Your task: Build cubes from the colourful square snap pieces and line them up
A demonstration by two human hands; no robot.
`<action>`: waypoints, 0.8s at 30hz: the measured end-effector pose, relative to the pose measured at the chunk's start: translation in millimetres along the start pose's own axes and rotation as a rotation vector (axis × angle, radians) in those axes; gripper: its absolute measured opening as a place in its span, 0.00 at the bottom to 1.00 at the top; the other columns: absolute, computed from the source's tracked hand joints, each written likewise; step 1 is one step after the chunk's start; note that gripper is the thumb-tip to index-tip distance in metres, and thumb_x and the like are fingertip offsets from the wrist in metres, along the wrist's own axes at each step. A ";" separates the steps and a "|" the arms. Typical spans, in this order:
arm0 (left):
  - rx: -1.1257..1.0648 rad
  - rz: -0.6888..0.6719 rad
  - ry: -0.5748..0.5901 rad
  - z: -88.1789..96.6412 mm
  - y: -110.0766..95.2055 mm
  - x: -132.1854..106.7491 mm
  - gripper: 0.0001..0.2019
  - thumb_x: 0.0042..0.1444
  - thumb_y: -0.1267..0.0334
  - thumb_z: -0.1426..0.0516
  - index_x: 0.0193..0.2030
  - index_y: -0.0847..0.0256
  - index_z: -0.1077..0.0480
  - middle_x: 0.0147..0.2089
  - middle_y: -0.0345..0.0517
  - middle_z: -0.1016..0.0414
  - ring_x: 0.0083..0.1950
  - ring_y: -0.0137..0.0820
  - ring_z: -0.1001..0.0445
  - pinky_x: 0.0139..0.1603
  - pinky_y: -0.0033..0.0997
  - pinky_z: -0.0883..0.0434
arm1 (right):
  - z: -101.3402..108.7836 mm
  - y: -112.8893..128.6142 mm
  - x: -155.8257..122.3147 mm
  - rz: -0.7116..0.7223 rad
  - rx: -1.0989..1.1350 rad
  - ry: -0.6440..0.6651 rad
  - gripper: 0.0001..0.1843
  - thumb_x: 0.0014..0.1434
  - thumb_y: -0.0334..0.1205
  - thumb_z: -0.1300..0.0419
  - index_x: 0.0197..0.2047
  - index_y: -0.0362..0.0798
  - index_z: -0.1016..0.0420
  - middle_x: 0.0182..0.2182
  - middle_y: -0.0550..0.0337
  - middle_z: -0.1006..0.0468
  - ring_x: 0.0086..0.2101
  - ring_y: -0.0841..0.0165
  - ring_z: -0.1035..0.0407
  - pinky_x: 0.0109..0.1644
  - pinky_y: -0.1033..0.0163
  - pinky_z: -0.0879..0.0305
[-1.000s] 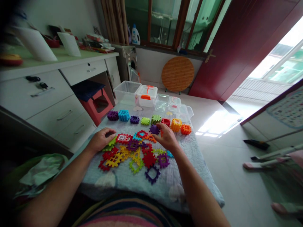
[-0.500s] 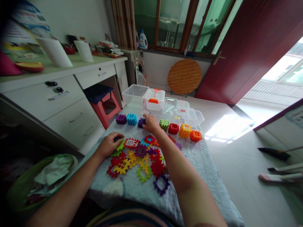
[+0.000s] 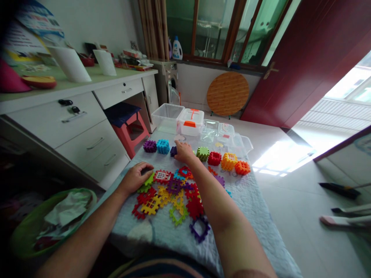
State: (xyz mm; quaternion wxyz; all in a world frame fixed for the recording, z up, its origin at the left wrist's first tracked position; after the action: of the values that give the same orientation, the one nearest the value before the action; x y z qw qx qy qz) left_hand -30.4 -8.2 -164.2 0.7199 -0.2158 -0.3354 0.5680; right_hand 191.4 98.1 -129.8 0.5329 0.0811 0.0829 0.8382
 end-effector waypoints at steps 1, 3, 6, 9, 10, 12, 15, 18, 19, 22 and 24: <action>-0.003 -0.001 -0.002 0.1 -0.3 -0.1 0.10 0.53 0.57 0.44 0.36 0.59 0.26 0.39 0.48 0.23 0.43 0.39 0.25 0.49 0.39 0.29 | -0.2 -0.4 0.0 -0.001 -0.001 -0.002 0.41 0.50 0.36 0.37 0.66 0.44 0.43 0.58 0.44 0.29 0.54 0.49 0.33 0.56 0.48 0.39; -0.006 -0.001 -0.003 0.4 -0.8 -0.1 0.10 0.53 0.57 0.44 0.36 0.59 0.26 0.39 0.48 0.23 0.43 0.39 0.25 0.49 0.39 0.29 | -0.5 -1.5 0.2 -0.006 -0.004 -0.004 0.41 0.50 0.37 0.37 0.67 0.44 0.44 0.59 0.44 0.29 0.54 0.48 0.34 0.56 0.47 0.39; 0.002 -0.001 -0.002 0.6 -0.3 0.1 0.10 0.53 0.57 0.44 0.36 0.59 0.26 0.39 0.48 0.23 0.43 0.40 0.25 0.50 0.40 0.29 | 0.0 -2.2 0.5 -0.009 -0.002 0.005 0.42 0.50 0.37 0.36 0.67 0.44 0.44 0.58 0.42 0.29 0.54 0.48 0.34 0.56 0.46 0.38; 0.011 -0.001 0.002 0.5 0.8 -0.1 0.10 0.54 0.56 0.44 0.36 0.59 0.26 0.39 0.48 0.23 0.44 0.40 0.25 0.50 0.40 0.29 | 4.6 -1.1 -3.5 0.000 0.015 -0.011 0.42 0.50 0.38 0.35 0.67 0.44 0.44 0.59 0.41 0.30 0.55 0.48 0.35 0.56 0.45 0.39; 0.012 0.001 0.007 0.4 1.1 -0.3 0.10 0.54 0.56 0.44 0.36 0.58 0.26 0.39 0.48 0.23 0.44 0.40 0.25 0.50 0.40 0.29 | 8.0 -0.8 -7.2 0.008 0.029 -0.031 0.42 0.50 0.39 0.35 0.66 0.44 0.44 0.58 0.41 0.30 0.55 0.49 0.35 0.57 0.45 0.39; 0.014 0.007 0.017 0.1 1.4 -0.8 0.11 0.54 0.55 0.44 0.37 0.59 0.26 0.40 0.48 0.23 0.44 0.40 0.25 0.50 0.40 0.29 | 18.7 -1.3 -20.5 0.041 0.081 -0.095 0.40 0.52 0.40 0.36 0.66 0.44 0.43 0.57 0.43 0.29 0.55 0.51 0.35 0.56 0.47 0.38; 0.026 0.019 0.017 -0.6 1.7 -1.2 0.12 0.54 0.54 0.45 0.37 0.58 0.27 0.40 0.46 0.23 0.44 0.39 0.25 0.50 0.39 0.29 | 43.8 -10.1 -56.8 0.118 0.220 -0.185 0.31 0.55 0.37 0.40 0.62 0.48 0.37 0.52 0.49 0.25 0.50 0.60 0.30 0.53 0.54 0.35; 0.034 0.014 0.005 -1.6 2.5 -0.9 0.12 0.53 0.53 0.45 0.37 0.58 0.27 0.40 0.46 0.23 0.43 0.39 0.25 0.50 0.37 0.29 | 69.0 -34.0 -107.4 0.062 0.289 -0.199 0.20 0.58 0.37 0.43 0.55 0.49 0.30 0.43 0.56 0.21 0.39 0.66 0.27 0.44 0.60 0.32; 0.031 0.006 0.003 -1.9 2.8 -0.7 0.12 0.53 0.53 0.45 0.37 0.58 0.27 0.39 0.46 0.23 0.43 0.38 0.25 0.49 0.37 0.29 | 74.4 -44.8 -125.0 0.012 0.275 -0.200 0.17 0.58 0.37 0.44 0.51 0.49 0.28 0.38 0.58 0.20 0.35 0.68 0.27 0.40 0.61 0.33; 0.025 -0.018 -0.002 -2.3 2.9 -0.3 0.13 0.53 0.52 0.45 0.36 0.58 0.27 0.39 0.47 0.23 0.42 0.39 0.25 0.49 0.37 0.29 | 74.7 -77.7 -171.6 -0.126 0.212 -0.129 0.08 0.57 0.38 0.44 0.39 0.50 0.25 0.29 0.61 0.23 0.28 0.70 0.32 0.32 0.63 0.37; 0.029 -0.016 -0.003 -2.3 2.4 -0.4 0.13 0.53 0.52 0.44 0.36 0.59 0.27 0.39 0.47 0.23 0.42 0.39 0.25 0.49 0.37 0.29 | 63.4 -93.6 -192.5 -0.179 0.168 -0.094 0.08 0.53 0.36 0.41 0.38 0.50 0.25 0.32 0.59 0.23 0.30 0.67 0.31 0.35 0.61 0.35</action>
State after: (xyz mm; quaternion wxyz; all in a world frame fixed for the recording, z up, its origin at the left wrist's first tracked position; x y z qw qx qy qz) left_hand -30.4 -7.8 -167.5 0.7271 -0.2018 -0.3296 0.5673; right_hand 368.7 -33.9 -98.3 0.6000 0.1571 0.1348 0.7727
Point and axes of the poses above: each hand's wrist, its own x-axis towards the middle knuckle, its own z-axis out of the back of the hand, y = z × x, the point moved 1 cm from there along x, towards the middle knuckle
